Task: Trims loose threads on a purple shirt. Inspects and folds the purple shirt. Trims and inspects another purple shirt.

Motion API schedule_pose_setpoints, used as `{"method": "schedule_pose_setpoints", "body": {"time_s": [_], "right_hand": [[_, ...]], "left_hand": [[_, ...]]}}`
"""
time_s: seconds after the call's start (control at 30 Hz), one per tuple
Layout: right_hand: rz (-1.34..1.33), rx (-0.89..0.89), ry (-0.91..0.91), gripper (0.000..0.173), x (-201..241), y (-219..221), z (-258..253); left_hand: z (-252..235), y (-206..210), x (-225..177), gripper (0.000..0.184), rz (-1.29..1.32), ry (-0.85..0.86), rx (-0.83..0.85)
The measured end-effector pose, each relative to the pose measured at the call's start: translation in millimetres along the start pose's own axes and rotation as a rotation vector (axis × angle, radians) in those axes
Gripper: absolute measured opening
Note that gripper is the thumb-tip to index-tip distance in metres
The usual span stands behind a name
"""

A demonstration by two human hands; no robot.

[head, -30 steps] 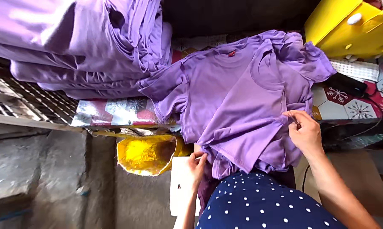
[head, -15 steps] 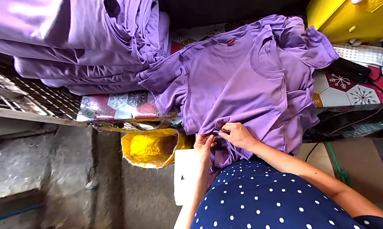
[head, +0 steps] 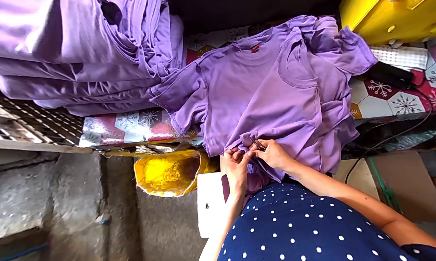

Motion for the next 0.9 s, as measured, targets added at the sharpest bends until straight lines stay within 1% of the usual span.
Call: {"method": "schedule_pose_setpoints", "body": {"time_s": [0.07, 0.13, 0.2, 0.27, 0.3, 0.37, 0.43, 0.47, 0.5, 0.53, 0.57, 0.6, 0.63, 0.67, 0.73, 0.77, 0.8, 0.83, 0.87, 0.9], "right_hand": [[-0.027, 0.027, -0.003, 0.01, 3.9, -0.8, 4.4], [-0.012, 0.007, -0.025, 0.012, 14.1, -5.6, 12.6], [-0.005, -0.109, -0.106, 0.014, 27.9, -17.5, 22.7], [-0.069, -0.259, -0.197, 0.012, 38.6, -37.9, 31.5], [-0.1, -0.302, -0.229, 0.01, 42.8, -48.1, 34.1], [-0.148, -0.296, -0.253, 0.003, 49.9, -59.7, 36.6], [-0.166, -0.204, -0.202, 0.016, 54.8, -61.4, 38.7], [-0.139, -0.157, -0.184, 0.015, 57.6, -61.8, 40.0], [-0.116, -0.123, -0.187, 0.012, 60.8, -63.9, 41.0], [-0.113, -0.108, -0.206, 0.007, 63.7, -68.3, 41.3], [-0.135, -0.117, -0.218, 0.005, 63.9, -74.9, 40.1], [-0.152, -0.154, -0.204, 0.007, 60.4, -82.7, 36.8], [-0.141, -0.2, -0.175, 0.011, 53.6, -89.3, 31.7], [-0.092, -0.248, -0.137, 0.015, 45.6, -93.4, 26.1], [0.126, -0.351, -0.106, 0.012, 37.6, -95.4, 21.4], [0.248, -0.418, -0.152, 0.01, 42.0, -94.8, 25.0], [0.335, -0.491, -0.236, 0.013, 51.1, -93.3, 32.4], [0.362, -0.556, -0.316, 0.014, 61.7, -90.8, 42.4], [0.322, -0.587, -0.363, 0.013, 71.2, -87.6, 52.2], [0.235, -0.573, -0.362, 0.011, 77.3, -83.2, 59.0]], "left_hand": [[2.1, 2.0, -6.7, 0.042, 0.017, 0.044, 0.042], [4.8, 3.5, -17.6, 0.043, 0.017, 0.107, 0.072], [7.6, 2.4, -34.9, 0.041, -0.057, 0.195, 0.082], [4.1, -3.1, -52.2, 0.036, -0.187, 0.317, 0.095], [-0.5, -6.4, -57.9, 0.034, -0.247, 0.394, 0.097], [-4.5, -3.2, -67.9, 0.029, -0.419, 0.564, 0.105], [-1.0, 14.0, -76.6, 0.024, -0.573, 0.67, 0.189], [-0.5, 22.3, -78.6, 0.019, -0.552, 0.66, 0.258], [-2.2, 28.9, -78.4, 0.016, -0.456, 0.577, 0.329], [-5.0, 33.8, -76.6, 0.015, -0.315, 0.422, 0.383], [-7.5, 37.7, -73.0, 0.016, -0.17, 0.231, 0.416], [-8.5, 40.7, -69.4, 0.018, -0.074, 0.071, 0.436], [-8.6, 42.9, -66.6, 0.019, -0.021, -0.031, 0.448], [-8.1, 44.2, -64.5, 0.019, -0.006, -0.081, 0.447], [-6.0, 46.9, -63.6, 0.018, -0.05, -0.068, 0.422], [-4.1, 48.3, -65.5, 0.017, -0.084, -0.027, 0.41], [-1.0, 49.3, -68.8, 0.017, -0.106, 0.021, 0.398], [2.9, 49.6, -72.7, 0.016, -0.119, 0.072, 0.385], [7.0, 50.0, -76.9, 0.016, -0.134, 0.124, 0.373], [11.1, 50.6, -81.2, 0.016, -0.152, 0.174, 0.366]]}}
Point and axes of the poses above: each hand's wrist, its own z-axis away from the middle knuckle, its own y-axis out of the palm, x = y × z, the point moved 8 cm from there along -z, towards the middle knuckle, and after that the axes turned 6 degrees about z, right-handed, at the moved point
